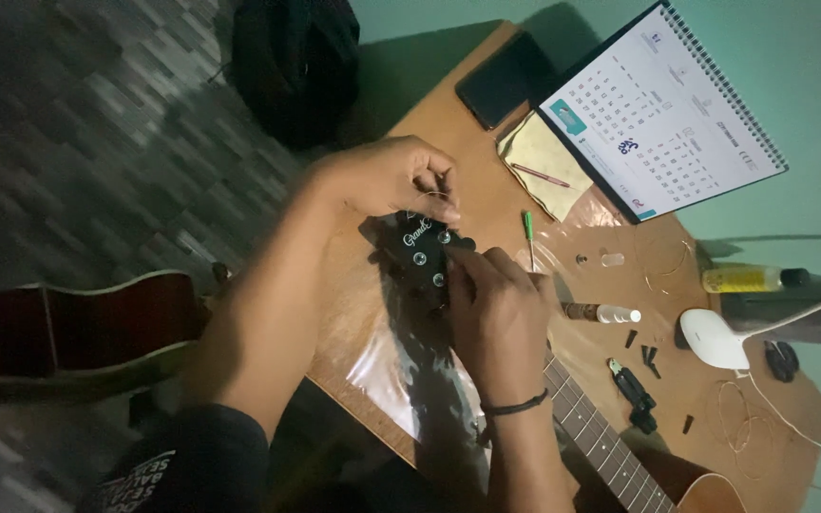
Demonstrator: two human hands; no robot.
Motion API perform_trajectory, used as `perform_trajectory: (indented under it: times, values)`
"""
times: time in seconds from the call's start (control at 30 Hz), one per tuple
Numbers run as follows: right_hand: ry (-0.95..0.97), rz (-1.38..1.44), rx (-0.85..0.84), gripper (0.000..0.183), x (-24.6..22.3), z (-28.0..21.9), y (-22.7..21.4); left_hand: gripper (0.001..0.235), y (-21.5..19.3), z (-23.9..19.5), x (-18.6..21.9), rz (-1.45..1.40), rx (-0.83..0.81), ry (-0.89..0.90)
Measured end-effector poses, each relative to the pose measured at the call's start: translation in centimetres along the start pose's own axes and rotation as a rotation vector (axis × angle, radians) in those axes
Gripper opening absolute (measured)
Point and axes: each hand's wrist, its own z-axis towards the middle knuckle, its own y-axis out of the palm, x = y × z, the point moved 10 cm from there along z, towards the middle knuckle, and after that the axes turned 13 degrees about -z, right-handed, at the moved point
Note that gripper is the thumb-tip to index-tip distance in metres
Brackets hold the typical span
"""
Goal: The person replaces a guitar string on an acoustic guitar. They thread the string through the tuning peg at the headstock and wind it around the post. They then move to the bridge to secure the string at the saddle.
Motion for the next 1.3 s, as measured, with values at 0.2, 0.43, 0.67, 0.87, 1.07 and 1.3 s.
perform_trajectory:
  times: [0.2,0.43,0.67,0.87,1.07,1.3]
  values:
    - [-0.015,0.015,0.021,0.009,0.0,0.2,-0.4,0.030,0.5,0.1,1.0,0.091,-0.006,0.014]
    - [-0.005,0.047,0.041,0.010,0.6,-0.1,0.2,0.033,0.5,-0.3,1.4,0.082,0.011,0.017]
    - [-0.014,0.059,0.015,0.013,0.8,0.0,1.0,0.039,-0.2,1.0,-1.4,-0.105,0.009,0.011]
    - [0.022,0.061,-0.008,0.015,1.1,0.2,0.4,0.045,-1.0,1.6,-2.9,-0.098,0.028,0.013]
    - [0.098,0.131,0.078,0.014,4.4,-3.0,-1.6,0.047,-1.2,1.7,-2.8,-0.023,0.092,-0.019]
    - [0.172,0.236,0.079,0.012,11.9,-11.7,-3.3,0.040,-0.9,0.1,-0.1,0.234,0.254,-0.195]
